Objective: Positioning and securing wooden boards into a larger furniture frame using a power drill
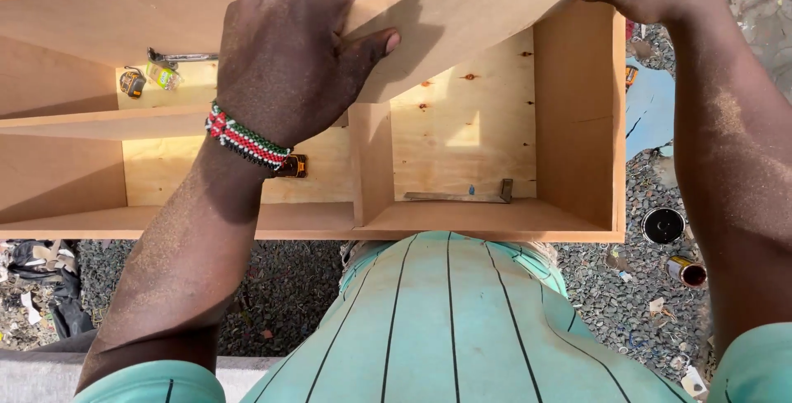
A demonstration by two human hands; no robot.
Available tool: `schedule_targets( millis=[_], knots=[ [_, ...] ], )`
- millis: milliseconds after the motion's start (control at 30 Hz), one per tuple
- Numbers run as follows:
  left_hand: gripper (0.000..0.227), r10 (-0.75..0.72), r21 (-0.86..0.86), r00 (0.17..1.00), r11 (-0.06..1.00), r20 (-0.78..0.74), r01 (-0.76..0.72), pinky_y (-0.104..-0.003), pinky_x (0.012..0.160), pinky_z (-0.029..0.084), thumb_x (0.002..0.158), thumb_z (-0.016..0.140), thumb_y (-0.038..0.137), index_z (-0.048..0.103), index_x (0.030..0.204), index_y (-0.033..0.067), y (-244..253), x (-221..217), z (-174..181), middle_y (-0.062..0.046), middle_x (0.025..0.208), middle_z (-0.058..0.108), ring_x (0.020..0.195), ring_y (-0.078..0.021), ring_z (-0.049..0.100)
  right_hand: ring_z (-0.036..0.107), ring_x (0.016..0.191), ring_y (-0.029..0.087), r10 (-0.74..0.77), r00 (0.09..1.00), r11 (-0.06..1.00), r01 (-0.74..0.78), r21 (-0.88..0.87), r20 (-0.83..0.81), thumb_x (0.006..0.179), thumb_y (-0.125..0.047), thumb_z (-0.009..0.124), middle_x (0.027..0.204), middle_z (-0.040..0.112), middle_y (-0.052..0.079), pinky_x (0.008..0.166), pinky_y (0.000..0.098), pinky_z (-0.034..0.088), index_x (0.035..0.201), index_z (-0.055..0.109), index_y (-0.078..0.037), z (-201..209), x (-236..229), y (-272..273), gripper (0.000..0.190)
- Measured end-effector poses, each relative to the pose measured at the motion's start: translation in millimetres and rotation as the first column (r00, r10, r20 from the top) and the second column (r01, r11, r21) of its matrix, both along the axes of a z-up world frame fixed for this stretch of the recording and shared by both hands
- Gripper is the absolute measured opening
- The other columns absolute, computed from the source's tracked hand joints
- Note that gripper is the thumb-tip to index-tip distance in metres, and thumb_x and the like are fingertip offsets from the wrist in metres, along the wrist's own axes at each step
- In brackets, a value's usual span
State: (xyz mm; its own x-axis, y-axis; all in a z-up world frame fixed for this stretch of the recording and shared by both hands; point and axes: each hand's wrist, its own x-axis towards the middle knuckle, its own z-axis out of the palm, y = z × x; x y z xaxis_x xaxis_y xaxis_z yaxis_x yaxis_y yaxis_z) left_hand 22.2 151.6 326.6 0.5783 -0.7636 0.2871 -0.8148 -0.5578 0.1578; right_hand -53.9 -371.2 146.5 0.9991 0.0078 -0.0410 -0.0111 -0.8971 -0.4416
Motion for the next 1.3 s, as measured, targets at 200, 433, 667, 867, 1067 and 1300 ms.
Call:
schedule_targets(
  millis=[200, 433, 667, 867, 1067, 1300],
  knots=[
    [0.041, 0.028, 0.076, 0.992, 0.997, -0.125, -0.018, -0.066, 0.057, 0.045, 0.112, 0.084, 0.054, 0.068, 0.121, 0.0167, -37, 17, -85, -0.019, 0.079, 0.078, 0.073, -0.0597, 0.07, 0.072, 0.132, 0.036, -0.178, 0.959, 0.98, 0.192, 0.045, -0.222, 0.11, -0.019, 0.093, 0.145, 0.085, 0.009, 0.096, 0.0572, 0.054, 0.141, 0.091, -0.014, -14, -2, 4, 0.032],
    [0.055, -0.167, 0.145, 0.981, 0.973, -0.095, 0.18, -0.058, 0.055, 0.045, 0.121, 0.065, 0.073, 0.072, 0.114, 0.0187, -74, 47, -154, -0.012, 0.075, 0.08, 0.066, -0.05, 0.074, 0.074, 0.12, 0.021, -0.074, 0.972, 0.916, 0.154, 0.371, -0.221, 0.103, 0.005, 0.085, 0.133, 0.08, 0.006, 0.1, 0.0369, 0.058, 0.143, 0.081, -0.009, 52, -59, 1, 0.043],
    [0.041, -0.273, 0.266, 0.936, 0.907, -0.222, 0.328, -0.057, 0.056, 0.046, 0.118, 0.076, 0.057, 0.065, 0.117, 0.0172, -91, 57, -224, -0.01, 0.075, 0.078, 0.066, -0.0496, 0.072, 0.078, 0.113, 0.044, -0.157, 0.826, 0.977, 0.051, -0.205, -0.541, 0.107, -0.019, 0.06, 0.13, 0.088, 0.017, 0.092, 0.0605, 0.06, 0.15, 0.083, -0.019, 71, -67, 66, 0.049],
    [0.038, -0.119, 0.382, 0.89, 0.872, -0.44, 0.305, -0.056, 0.063, 0.046, 0.117, 0.068, 0.055, 0.069, 0.117, 0.0176, -92, 41, -264, -0.012, 0.076, 0.078, 0.071, -0.046, 0.071, 0.077, 0.135, 0.018, -0.05, 0.781, 0.874, -0.268, -0.407, -0.622, 0.12, -0.04, 0.051, 0.099, 0.098, -0.001, 0.155, 0.0411, 0.009, 0.105, 0.08, -0.033, 2, -68, 70, 0.033],
    [0.03, -0.268, 0.17, 0.864, 0.914, -0.427, 0.368, -0.053, 0.061, 0.046, 0.117, 0.075, 0.046, 0.063, 0.116, 0.0179, -73, 43, -319, -0.006, 0.072, 0.071, 0.067, -0.0383, 0.067, 0.082, 0.12, 0.018, -0.015, 0.902, 0.834, -0.227, -0.503, -0.432, 0.116, -0.041, 0.055, 0.096, 0.089, -0.005, 0.153, 0.0525, 0.004, 0.102, 0.082, -0.034, -41, -91, 66, 0.032],
    [0.046, -0.176, 0.131, 0.772, 0.939, -0.611, 0.317, -0.055, 0.09, 0.058, 0.115, 0.077, 0.054, 0.083, 0.144, 0.0191, -41, 65, -280, -0.011, 0.123, 0.091, 0.101, -0.0402, 0.081, 0.079, 0.146, 0.018, 0.0, 0.933, 0.863, -0.182, -0.471, -0.36, 0.122, -0.047, 0.055, 0.121, 0.094, -0.002, 0.149, 0.057, 0.004, 0.124, 0.091, -0.034, -56, -95, 66, 0.038]
  ],
)
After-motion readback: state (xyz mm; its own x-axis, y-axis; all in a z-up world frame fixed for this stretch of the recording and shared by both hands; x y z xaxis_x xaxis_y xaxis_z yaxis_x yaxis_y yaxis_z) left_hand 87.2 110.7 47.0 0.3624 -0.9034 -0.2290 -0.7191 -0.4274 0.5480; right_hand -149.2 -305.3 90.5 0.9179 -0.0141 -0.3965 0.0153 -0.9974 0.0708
